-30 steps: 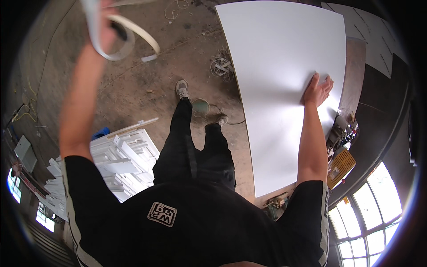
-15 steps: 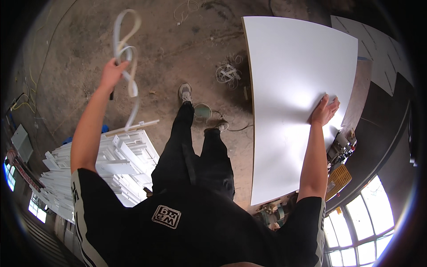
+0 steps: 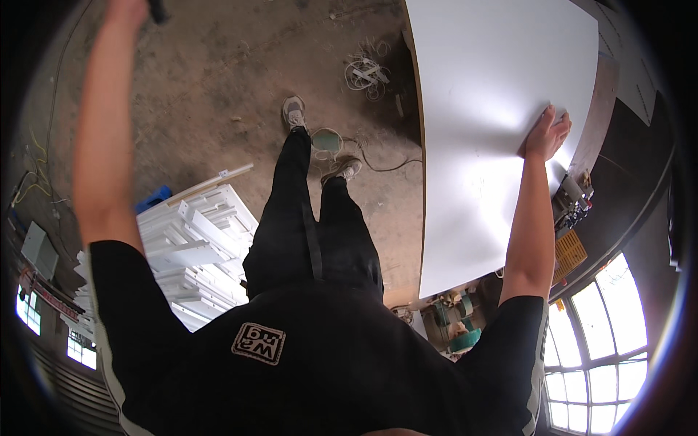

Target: The person trims the excess white edge banding from the curved edge of a white board using a utility knife and pulls the waste strip away by hand.

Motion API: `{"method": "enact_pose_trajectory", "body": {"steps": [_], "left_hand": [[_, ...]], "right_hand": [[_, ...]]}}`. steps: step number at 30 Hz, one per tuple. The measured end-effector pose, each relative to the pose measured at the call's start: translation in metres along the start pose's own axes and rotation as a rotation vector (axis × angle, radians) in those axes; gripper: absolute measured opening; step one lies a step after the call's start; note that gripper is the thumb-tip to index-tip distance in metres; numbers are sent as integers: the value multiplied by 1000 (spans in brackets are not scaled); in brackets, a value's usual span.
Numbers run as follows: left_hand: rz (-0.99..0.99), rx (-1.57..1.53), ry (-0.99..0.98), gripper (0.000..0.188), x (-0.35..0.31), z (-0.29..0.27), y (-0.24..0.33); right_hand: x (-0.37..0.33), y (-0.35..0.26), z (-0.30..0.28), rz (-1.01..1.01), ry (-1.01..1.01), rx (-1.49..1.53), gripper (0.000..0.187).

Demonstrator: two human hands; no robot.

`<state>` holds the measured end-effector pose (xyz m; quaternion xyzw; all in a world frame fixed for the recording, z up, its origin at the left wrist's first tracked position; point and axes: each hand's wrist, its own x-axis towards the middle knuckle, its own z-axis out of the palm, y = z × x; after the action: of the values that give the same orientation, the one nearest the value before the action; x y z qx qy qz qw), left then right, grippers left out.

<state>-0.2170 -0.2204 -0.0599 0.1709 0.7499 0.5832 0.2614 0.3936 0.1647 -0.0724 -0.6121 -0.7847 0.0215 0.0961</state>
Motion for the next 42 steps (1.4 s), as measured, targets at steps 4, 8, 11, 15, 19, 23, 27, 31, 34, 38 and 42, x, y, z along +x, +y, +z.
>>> {"method": "enact_pose_trajectory", "body": {"steps": [4, 8, 11, 15, 19, 23, 27, 31, 34, 38, 42], "left_hand": [[-344, -32, -234, 22, -140, 97, -71], [-588, -130, -465, 29, -301, 187, -98], [-572, -183, -642, 32, -389, 239, -85], [-451, -164, -743, 34, -447, 277, -61], [-372, 16, -862, 43, -455, 299, -37], [-230, 198, -710, 41, -468, 317, -30], [-217, 25, -648, 35, -476, 323, -31], [-249, -292, -556, 29, -487, 303, -34], [-370, -321, -498, 27, -494, 265, -48], [-806, -306, -284, 21, -518, 213, -80], [-1029, -350, -271, 21, -566, 168, -67]], "right_hand": [[5, 10, 7, -84, 48, -20, 90], [1, 2, 4, -60, 37, -26, 92], [3, 7, 1, -50, 45, -30, 93], [2, -11, -3, -27, -55, 13, 83], [15, 62, 15, -262, -59, -79, 88], [-38, 73, -10, -420, -80, 47, 83], [-91, 111, -28, -540, 44, 178, 74], [-153, 158, -47, -505, -9, 194, 70], [-220, 200, -76, -415, -45, 129, 59], [-340, 287, -110, -127, -4, 114, 58], [-482, 383, -141, 509, 11, 22, 67]]}}
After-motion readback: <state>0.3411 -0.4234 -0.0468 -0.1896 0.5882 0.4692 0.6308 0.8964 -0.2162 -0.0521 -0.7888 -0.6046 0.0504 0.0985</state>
